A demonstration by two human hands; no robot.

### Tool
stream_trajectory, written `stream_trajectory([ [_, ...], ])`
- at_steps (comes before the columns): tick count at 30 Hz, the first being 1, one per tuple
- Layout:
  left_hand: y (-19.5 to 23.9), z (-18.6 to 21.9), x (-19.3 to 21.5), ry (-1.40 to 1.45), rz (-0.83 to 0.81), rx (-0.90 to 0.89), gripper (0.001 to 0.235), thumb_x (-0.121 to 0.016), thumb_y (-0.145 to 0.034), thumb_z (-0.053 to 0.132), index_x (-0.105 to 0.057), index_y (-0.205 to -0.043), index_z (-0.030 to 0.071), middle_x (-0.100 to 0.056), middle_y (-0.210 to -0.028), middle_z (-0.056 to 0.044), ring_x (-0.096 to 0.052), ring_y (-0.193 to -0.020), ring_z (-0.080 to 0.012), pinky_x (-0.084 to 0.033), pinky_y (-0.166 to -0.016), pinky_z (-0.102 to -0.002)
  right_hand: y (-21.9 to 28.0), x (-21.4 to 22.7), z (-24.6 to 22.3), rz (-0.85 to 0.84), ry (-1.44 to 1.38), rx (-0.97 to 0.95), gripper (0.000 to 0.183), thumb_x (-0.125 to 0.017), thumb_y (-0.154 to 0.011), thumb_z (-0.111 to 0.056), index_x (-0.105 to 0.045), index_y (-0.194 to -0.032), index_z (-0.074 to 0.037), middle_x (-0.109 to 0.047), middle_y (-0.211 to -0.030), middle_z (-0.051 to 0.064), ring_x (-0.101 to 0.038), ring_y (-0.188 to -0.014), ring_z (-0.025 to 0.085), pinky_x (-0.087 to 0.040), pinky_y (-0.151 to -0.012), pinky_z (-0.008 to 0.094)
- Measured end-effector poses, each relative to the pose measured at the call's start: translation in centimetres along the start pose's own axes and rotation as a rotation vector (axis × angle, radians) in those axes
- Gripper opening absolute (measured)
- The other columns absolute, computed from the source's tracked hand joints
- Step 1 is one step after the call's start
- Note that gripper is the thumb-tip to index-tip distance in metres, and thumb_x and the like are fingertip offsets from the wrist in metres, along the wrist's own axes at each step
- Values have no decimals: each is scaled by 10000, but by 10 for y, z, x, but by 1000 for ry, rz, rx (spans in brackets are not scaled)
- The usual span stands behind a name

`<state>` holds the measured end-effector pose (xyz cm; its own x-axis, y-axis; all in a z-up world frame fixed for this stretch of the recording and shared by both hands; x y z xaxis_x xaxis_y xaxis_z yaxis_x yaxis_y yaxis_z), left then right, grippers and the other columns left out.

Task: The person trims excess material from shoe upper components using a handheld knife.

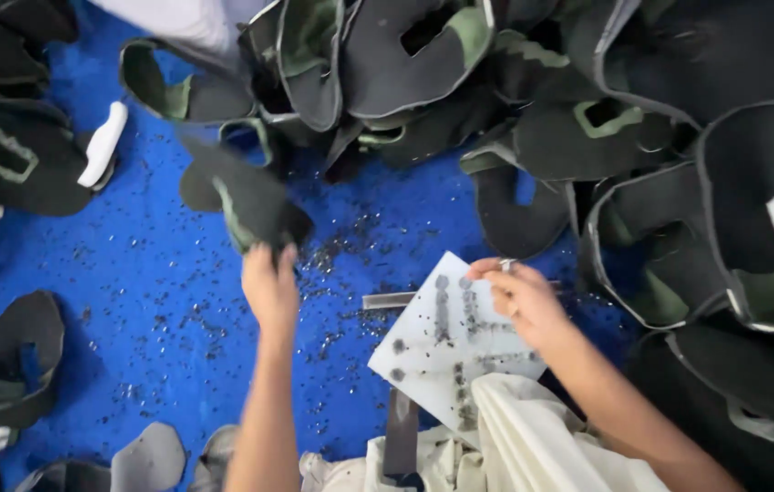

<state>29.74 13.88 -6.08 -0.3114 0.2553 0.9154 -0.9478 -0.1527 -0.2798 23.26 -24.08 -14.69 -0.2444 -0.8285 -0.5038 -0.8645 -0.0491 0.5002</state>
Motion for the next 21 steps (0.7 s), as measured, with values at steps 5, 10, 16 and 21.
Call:
stream_trajectory([
  [5, 259, 39, -36, 1805, -373, 938, 91, -633, -976, 76, -632, -1065, 57, -597, -889, 18, -522, -743, -110, -401, -622, -288, 38, -56, 2, -192, 76, -317, 444, -616, -942, -390, -756, -1147, -22, -808, -1020, 19, -435, -458, 24, -352, -428, 190],
  [10, 247, 49, 14, 1396, -488, 762, 619, -621, -790, 46, -505, -1396, 104, -614, -1307, 2, -582, -1170, -112, -497, -941, -316, 63, -52, 7, -113, 335, -442, 298, -743, -823, -87, -728, -1112, -14, -781, -970, 84, -741, -763, 178, -597, -691, 330],
  [16, 79, 128, 120, 1058, -329, 172, 533, -720, -830, 84, -543, -1330, 35, -671, -1165, -72, -633, -1034, -170, -511, -896, -337, 66, -73, -69, -233, 610, 118, 248, -810, -838, -106, -767, -1059, -1, -725, -916, 20, -626, -805, 102, -509, -724, 289],
  [21, -1, 169, 106, 793, -148, -201, 235, -754, -902, 49, -720, -1135, 45, -736, -1022, -117, -718, -916, -243, -554, -844, -312, 43, -115, -164, -214, 902, 647, 393, -787, -857, -77, -706, -1242, -84, -738, -1103, 46, -675, -987, 143, -541, -893, 274],
])
Point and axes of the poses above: each hand's wrist, its own y-axis away from the middle knuckle, its own x-axis out of the back of the hand, z = x × y, the point moved 3 cm from there along -y, towards the middle knuckle
